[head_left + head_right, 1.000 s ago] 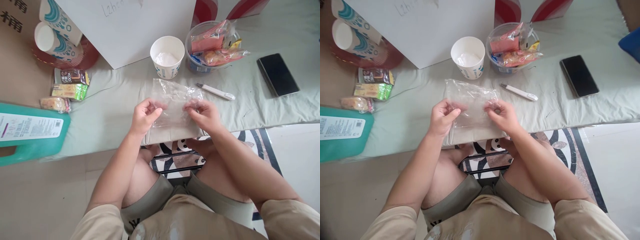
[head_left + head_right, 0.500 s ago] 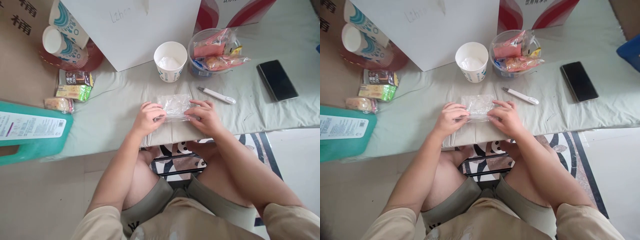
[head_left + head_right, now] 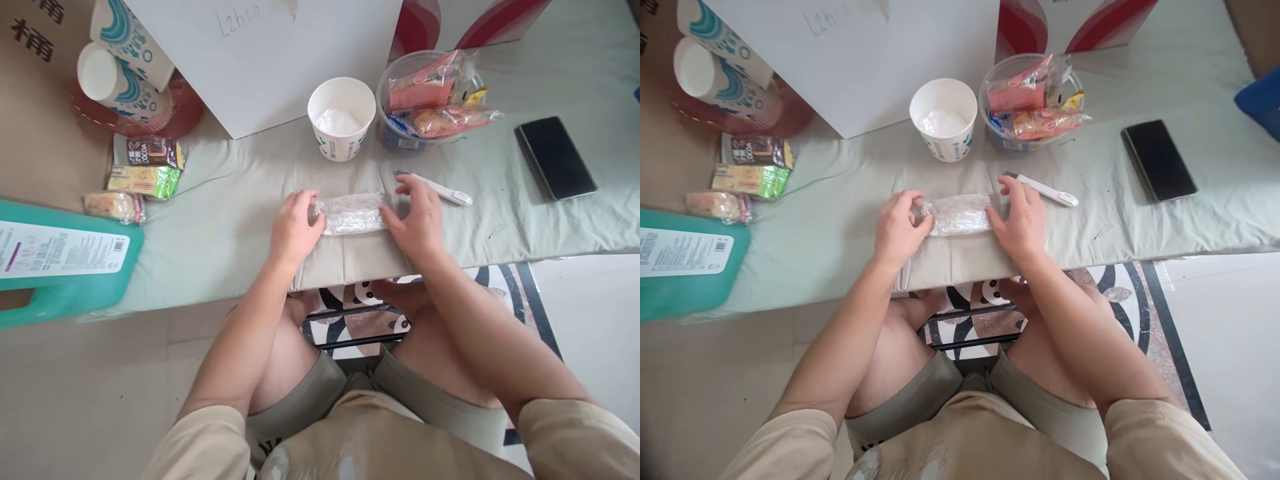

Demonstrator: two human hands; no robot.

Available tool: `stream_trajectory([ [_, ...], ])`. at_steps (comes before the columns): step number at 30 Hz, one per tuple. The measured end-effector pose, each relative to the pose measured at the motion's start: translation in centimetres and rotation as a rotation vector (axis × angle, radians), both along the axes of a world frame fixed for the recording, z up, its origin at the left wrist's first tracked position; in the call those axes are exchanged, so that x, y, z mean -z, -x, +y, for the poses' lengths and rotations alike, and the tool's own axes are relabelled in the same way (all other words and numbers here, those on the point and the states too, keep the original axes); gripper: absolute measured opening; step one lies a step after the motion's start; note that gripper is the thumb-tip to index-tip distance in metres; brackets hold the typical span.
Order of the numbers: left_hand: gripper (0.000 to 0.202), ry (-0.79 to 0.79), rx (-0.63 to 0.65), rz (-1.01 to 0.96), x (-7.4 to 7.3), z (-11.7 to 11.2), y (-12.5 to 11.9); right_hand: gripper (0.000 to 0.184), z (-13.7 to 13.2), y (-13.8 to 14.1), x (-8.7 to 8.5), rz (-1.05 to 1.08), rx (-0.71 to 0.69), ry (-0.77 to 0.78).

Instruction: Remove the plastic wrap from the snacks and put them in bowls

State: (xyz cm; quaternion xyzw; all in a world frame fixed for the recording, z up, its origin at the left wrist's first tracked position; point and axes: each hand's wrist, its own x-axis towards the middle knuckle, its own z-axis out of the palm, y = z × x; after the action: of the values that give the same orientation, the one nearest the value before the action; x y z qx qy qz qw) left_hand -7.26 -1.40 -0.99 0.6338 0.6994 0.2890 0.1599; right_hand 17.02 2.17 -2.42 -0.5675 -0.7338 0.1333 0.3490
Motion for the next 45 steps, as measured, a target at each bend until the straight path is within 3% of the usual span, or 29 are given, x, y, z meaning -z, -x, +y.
stream_trajectory([
  [2,0.047,-0.077,0.013,0.031,0.6,0.2,0.0,0.033,-0.5,0.2,-0.3,-0.032,-0.001,-0.156],
  [4,0.047,-0.11,0.03,0.018,1.1,0.5,0.0,0.024,-1.3,0.7,-0.7,-0.059,-0.111,-0.22],
  [7,0.04,-0.098,0.05,-0.132,1.3,0.7,-0.1,0.022,-2.2,1.3,-1.0,-0.069,-0.247,-0.167],
  [10,0.035,-0.095,0.089,-0.465,0.8,0.7,-0.3,0.034,-1.9,0.9,-0.3,0.119,-0.165,-0.097],
  [14,0.032,-0.122,0.016,-0.931,0.0,0.4,-0.6,0.068,-0.6,0.2,1.1,0.679,-0.124,0.172],
  [16,0.037,-0.14,-0.068,-1.076,-0.1,0.1,-1.2,0.073,-0.5,0.7,1.3,0.931,-0.202,0.379],
  [19,0.047,-0.119,-0.099,-1.119,0.0,-0.8,-2.6,0.07,-0.9,2.0,0.4,1.073,-0.333,0.589],
  [24,0.075,0.191,0.082,-1.218,-0.4,-1.8,-4.2,0.037,-1.8,3.1,-1.7,0.907,-0.183,0.593],
  [26,0.069,0.307,0.09,-1.248,-0.8,-1.5,-3.9,0.034,-2.0,2.8,-2.1,0.844,-0.193,0.648],
  [28,0.052,0.379,0.106,-1.197,-1.2,-1.0,-3.3,0.035,-2.2,2.5,-2.4,0.835,-0.262,0.691],
  [33,0.017,0.275,0.172,-0.988,-1.3,-0.4,-2.3,0.029,-2.2,2.4,-2.6,0.768,-0.307,0.709],
  [38,0.018,0.209,0.165,-1.052,-1.2,-0.5,-2.0,0.019,-2.0,2.4,-2.0,0.891,-0.299,0.669],
  [41,0.028,0.384,0.239,-1.182,-1.6,-0.3,-1.7,0.013,-1.9,1.7,-1.7,0.877,-0.31,0.622],
  [43,0.039,0.52,0.304,-1.247,-2.0,-0.2,-1.6,0.019,-1.9,1.3,-1.7,0.795,-0.354,0.609],
  [45,0.036,0.528,0.354,-1.199,-2.2,0.0,-1.6,0.027,-2.1,1.1,-1.8,0.712,-0.363,0.588],
])
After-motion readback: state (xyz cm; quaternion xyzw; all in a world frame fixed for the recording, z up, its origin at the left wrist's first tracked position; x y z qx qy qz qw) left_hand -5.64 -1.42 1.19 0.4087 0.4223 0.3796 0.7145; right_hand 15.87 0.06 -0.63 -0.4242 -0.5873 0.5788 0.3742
